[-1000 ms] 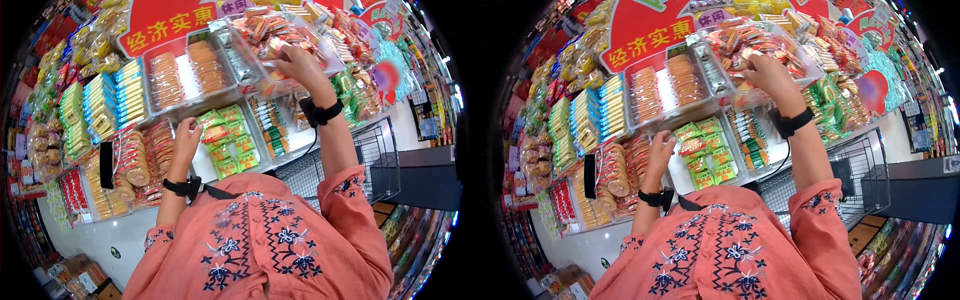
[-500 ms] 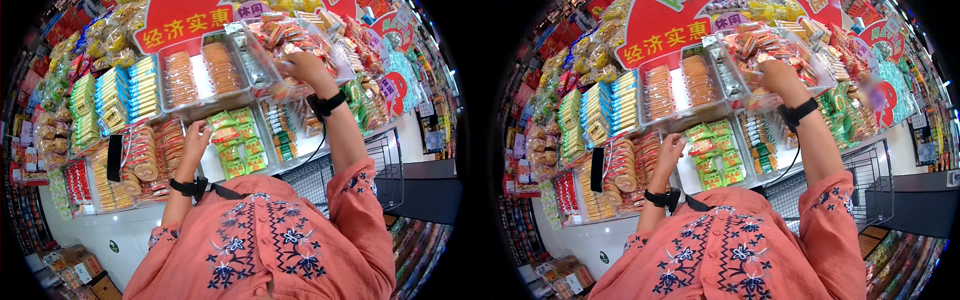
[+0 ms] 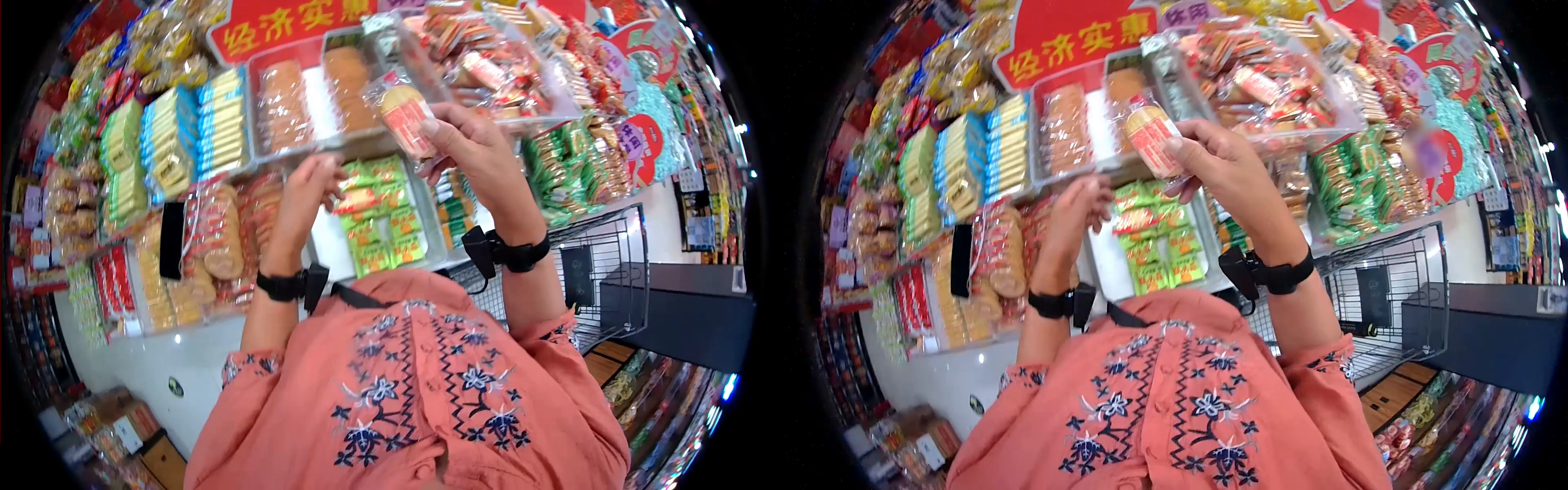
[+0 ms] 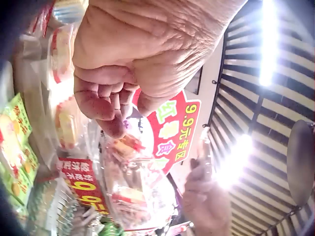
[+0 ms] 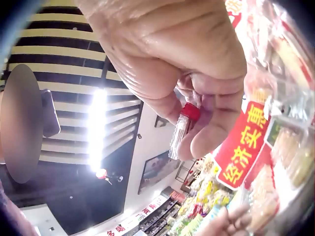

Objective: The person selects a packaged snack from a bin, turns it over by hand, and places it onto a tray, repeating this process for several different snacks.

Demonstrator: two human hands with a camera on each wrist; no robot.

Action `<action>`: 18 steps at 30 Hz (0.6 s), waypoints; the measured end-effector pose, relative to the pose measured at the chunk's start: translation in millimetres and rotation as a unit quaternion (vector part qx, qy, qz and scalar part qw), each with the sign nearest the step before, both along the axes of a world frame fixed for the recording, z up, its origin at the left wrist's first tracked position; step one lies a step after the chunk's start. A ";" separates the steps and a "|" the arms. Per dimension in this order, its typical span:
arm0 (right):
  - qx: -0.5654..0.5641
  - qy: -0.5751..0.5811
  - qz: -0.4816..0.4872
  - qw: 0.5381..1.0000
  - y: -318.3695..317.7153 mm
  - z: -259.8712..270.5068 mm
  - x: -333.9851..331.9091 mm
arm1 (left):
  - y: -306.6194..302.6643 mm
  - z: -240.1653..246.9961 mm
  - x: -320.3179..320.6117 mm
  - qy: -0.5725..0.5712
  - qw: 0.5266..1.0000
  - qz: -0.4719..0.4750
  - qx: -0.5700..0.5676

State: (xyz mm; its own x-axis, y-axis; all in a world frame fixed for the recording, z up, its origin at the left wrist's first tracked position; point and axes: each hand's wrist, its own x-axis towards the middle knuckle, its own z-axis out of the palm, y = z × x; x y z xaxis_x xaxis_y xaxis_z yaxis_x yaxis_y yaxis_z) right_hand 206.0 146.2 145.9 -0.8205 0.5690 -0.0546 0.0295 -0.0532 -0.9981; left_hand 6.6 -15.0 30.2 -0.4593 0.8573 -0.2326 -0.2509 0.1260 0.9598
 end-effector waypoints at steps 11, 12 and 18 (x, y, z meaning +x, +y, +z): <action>-0.037 -0.050 0.063 0.996 -24.3 -66.9 -31.2 | -10.0 18.1 7.1 -0.081 0.994 0.011 0.079; -0.034 -0.058 0.062 0.996 -24.8 -68.4 -31.4 | -9.3 15.4 8.5 -0.076 0.994 0.013 0.076; 0.073 -0.065 0.020 0.995 -31.3 -82.0 -30.8 | -8.4 1.5 3.1 -0.097 0.994 0.024 0.051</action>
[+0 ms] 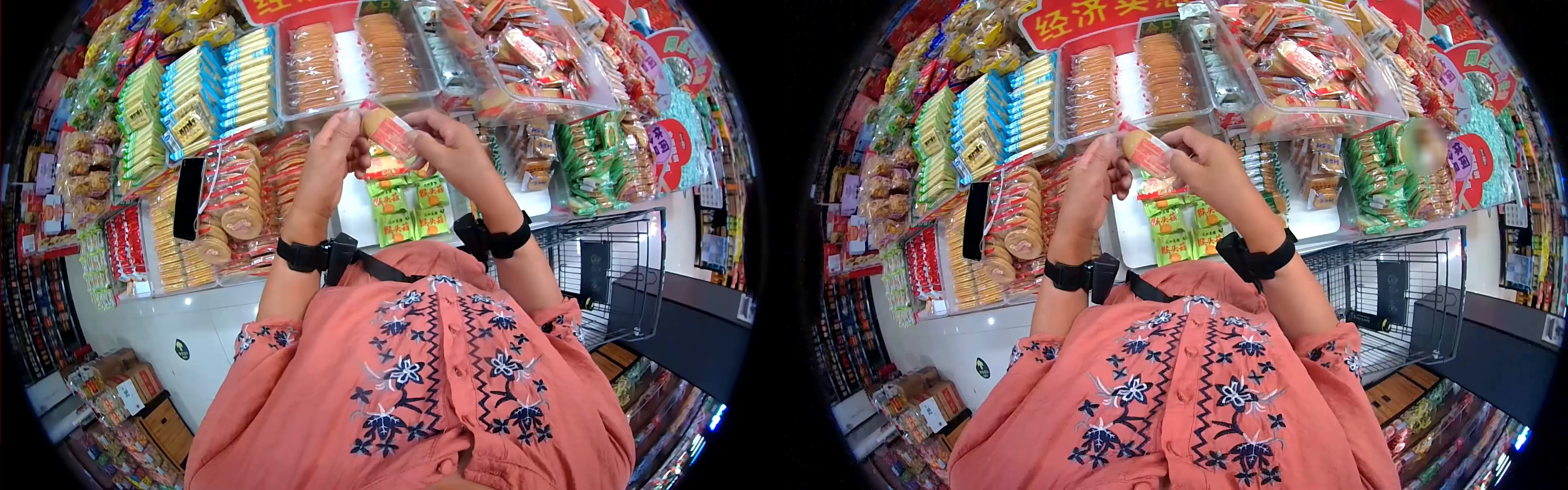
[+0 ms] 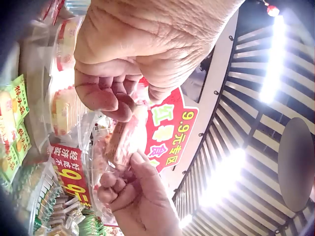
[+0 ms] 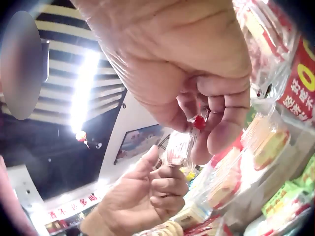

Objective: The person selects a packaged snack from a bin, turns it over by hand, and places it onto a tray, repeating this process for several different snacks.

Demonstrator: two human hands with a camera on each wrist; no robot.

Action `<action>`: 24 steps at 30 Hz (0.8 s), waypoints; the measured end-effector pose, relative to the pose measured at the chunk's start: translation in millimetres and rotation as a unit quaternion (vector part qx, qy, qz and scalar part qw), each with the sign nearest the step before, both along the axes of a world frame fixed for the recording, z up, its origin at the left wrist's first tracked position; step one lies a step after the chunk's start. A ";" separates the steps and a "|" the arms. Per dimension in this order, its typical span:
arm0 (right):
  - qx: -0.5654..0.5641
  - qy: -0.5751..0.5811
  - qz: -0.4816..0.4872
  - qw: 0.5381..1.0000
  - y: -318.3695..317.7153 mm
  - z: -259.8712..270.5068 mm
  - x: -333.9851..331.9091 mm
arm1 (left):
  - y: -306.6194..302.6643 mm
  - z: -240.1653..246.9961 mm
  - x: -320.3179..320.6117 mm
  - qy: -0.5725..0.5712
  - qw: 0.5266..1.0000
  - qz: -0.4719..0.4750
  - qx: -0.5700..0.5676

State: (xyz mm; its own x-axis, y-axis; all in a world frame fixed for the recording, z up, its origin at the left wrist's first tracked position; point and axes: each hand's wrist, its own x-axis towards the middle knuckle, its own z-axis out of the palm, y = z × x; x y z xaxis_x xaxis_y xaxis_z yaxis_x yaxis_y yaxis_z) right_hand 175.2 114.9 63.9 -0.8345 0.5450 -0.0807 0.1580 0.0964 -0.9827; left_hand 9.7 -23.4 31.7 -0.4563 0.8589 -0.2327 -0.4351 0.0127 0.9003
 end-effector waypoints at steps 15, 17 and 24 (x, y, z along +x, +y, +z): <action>0.131 0.122 -0.088 0.980 -9.8 -17.1 -4.3 | -3.5 -3.7 -0.3 0.000 0.999 0.014 0.048; 0.045 0.115 -0.095 0.988 -9.8 -16.5 -3.6 | -4.2 -4.6 -0.2 0.014 0.999 0.015 0.050; -0.073 0.112 -0.076 0.988 -7.7 -21.1 -2.8 | -3.8 -8.4 -0.2 0.041 0.998 0.004 0.044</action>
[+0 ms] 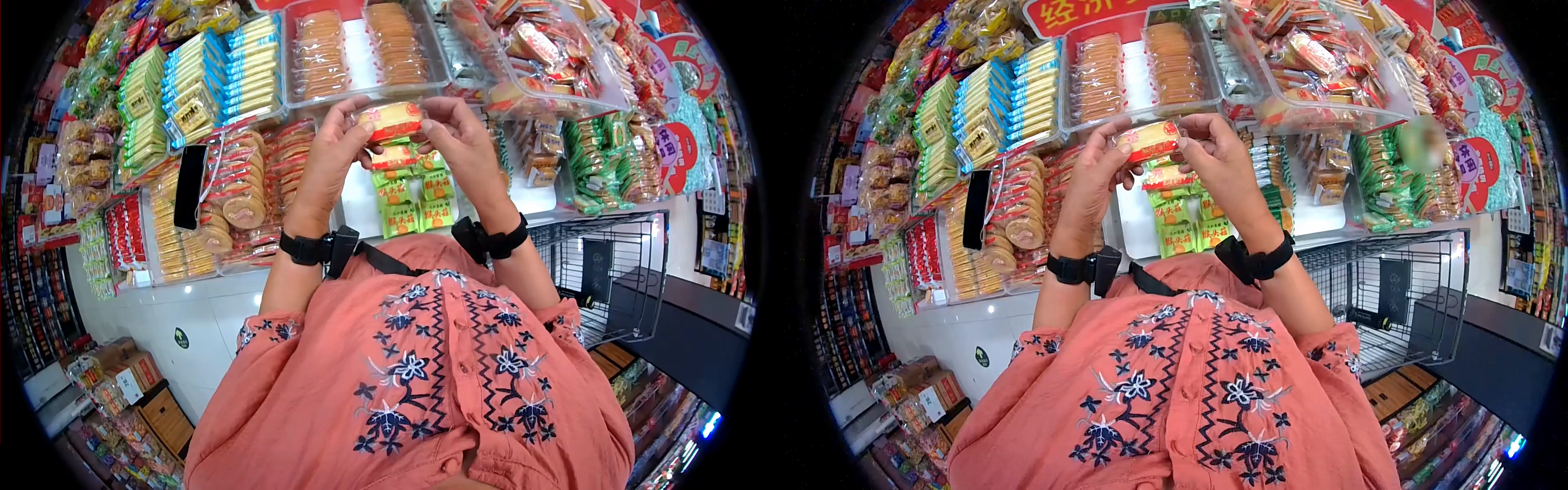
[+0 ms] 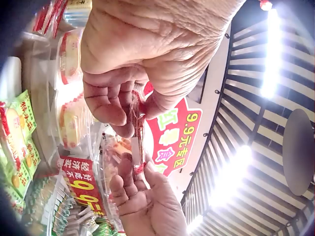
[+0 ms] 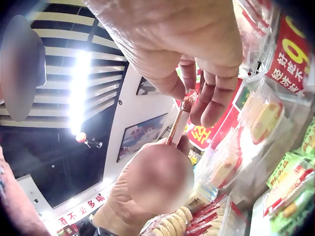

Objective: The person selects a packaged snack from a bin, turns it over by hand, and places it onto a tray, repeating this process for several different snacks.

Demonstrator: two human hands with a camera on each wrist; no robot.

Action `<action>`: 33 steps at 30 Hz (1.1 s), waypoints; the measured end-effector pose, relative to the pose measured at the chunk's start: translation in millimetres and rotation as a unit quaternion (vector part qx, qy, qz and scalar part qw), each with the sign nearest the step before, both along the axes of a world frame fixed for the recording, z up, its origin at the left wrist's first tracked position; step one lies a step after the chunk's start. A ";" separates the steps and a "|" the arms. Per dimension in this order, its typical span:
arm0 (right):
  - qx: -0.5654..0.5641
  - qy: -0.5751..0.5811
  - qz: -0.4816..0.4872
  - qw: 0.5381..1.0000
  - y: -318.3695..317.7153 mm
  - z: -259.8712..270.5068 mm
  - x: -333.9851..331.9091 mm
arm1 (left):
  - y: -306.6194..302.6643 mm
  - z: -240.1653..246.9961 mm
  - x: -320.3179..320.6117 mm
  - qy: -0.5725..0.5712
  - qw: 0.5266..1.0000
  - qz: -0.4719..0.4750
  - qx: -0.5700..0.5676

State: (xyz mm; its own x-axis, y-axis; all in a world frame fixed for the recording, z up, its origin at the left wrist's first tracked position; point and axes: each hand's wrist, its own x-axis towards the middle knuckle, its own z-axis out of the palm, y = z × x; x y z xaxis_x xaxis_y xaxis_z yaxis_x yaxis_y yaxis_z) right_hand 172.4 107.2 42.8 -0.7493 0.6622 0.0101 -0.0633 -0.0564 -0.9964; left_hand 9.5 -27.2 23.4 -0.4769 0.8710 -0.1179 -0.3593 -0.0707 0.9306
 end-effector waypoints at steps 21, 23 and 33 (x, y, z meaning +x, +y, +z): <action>0.032 -0.098 -0.015 0.995 15.1 -67.8 -8.1 | 9.6 -62.3 -10.9 0.101 0.981 0.020 -0.163; 0.088 -0.139 -0.018 0.986 17.0 -86.0 -6.1 | 11.6 -79.8 -14.4 0.138 0.970 0.010 -0.198; 0.220 -0.245 -0.001 0.944 18.9 -135.6 1.2 | 9.4 -127.9 -8.3 0.325 0.912 0.031 -0.248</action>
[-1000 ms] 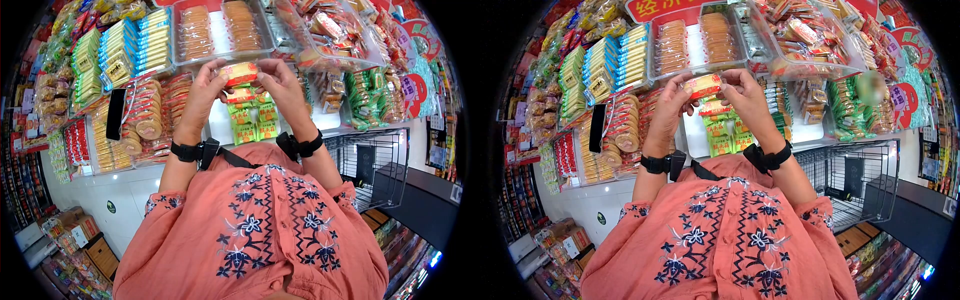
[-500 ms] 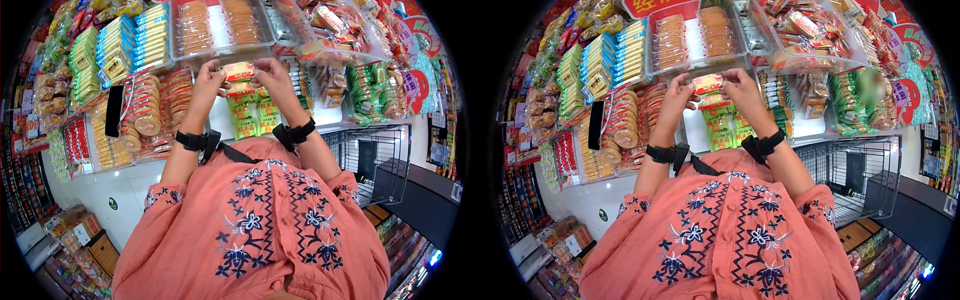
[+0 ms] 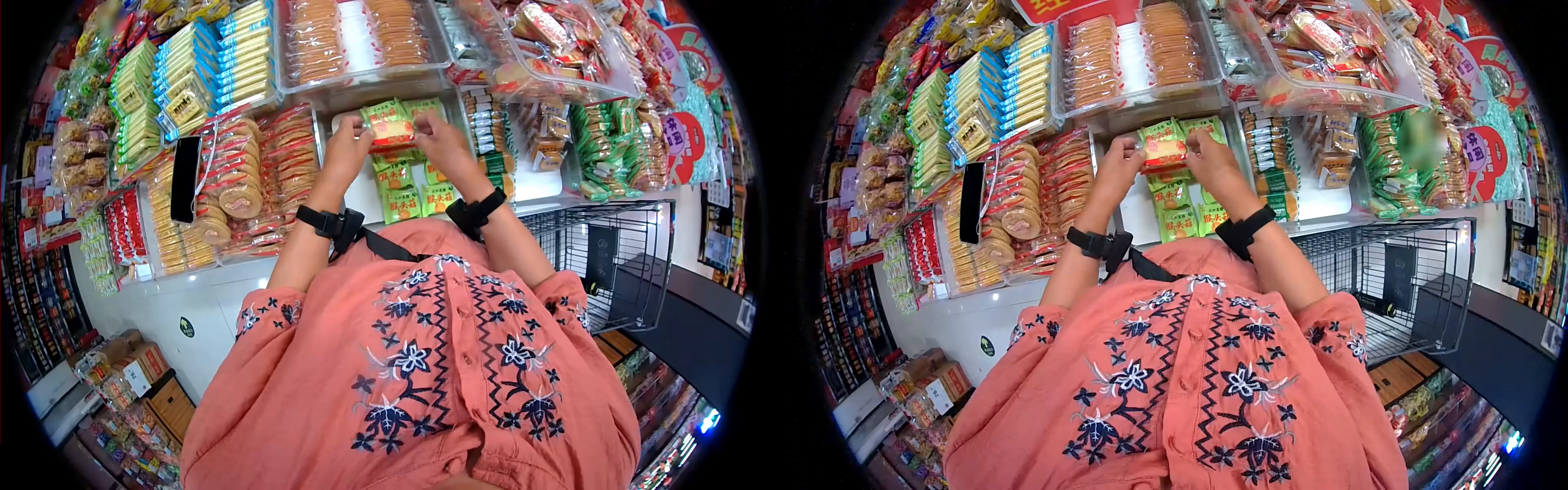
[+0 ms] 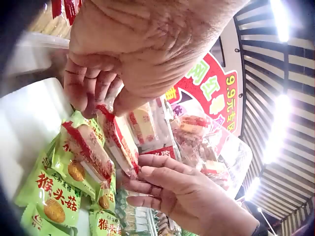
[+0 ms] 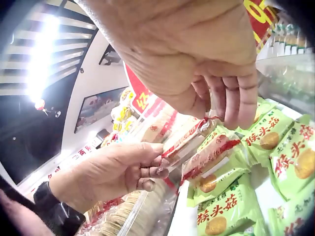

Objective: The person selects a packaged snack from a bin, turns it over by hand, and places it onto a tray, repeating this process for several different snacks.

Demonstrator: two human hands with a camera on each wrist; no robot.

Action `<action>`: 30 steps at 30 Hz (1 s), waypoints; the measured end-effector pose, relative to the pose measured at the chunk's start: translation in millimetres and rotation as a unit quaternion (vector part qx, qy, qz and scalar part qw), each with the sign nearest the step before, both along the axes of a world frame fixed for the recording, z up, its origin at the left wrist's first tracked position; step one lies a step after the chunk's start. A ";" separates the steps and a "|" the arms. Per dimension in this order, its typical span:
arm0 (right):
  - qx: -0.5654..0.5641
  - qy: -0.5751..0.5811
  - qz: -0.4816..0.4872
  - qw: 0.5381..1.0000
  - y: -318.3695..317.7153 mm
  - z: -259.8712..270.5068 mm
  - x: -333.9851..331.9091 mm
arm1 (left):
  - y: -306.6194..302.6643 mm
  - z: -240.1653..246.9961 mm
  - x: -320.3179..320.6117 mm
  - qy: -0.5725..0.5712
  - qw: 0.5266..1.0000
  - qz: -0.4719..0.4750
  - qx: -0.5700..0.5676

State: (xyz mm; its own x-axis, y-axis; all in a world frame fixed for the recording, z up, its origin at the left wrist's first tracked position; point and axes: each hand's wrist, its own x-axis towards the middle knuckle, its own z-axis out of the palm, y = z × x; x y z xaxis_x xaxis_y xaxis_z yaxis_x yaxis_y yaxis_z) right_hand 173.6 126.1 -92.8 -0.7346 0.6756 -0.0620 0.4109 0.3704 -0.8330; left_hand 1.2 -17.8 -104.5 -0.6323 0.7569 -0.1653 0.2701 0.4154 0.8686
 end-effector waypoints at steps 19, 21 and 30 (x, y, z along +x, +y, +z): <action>0.071 -0.043 0.042 0.996 6.6 11.8 11.0 | -5.6 -5.0 -8.4 0.138 0.990 -0.017 -0.017; -0.041 -0.006 0.079 0.996 10.9 67.4 16.9 | -5.8 4.7 -15.2 0.144 0.989 -0.025 0.001; 0.022 0.149 -0.010 0.989 78.1 266.1 57.7 | -1.3 34.3 -15.4 0.000 0.997 -0.015 0.075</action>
State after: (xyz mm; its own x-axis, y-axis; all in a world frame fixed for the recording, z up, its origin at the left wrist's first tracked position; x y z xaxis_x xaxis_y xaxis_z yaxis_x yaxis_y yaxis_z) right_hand 231.2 204.2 173.3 -0.7018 0.6880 0.1846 0.1577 0.4027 -0.9016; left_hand -14.2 -19.1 -70.2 -0.6090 0.7916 -0.0496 0.2796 0.2727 0.9206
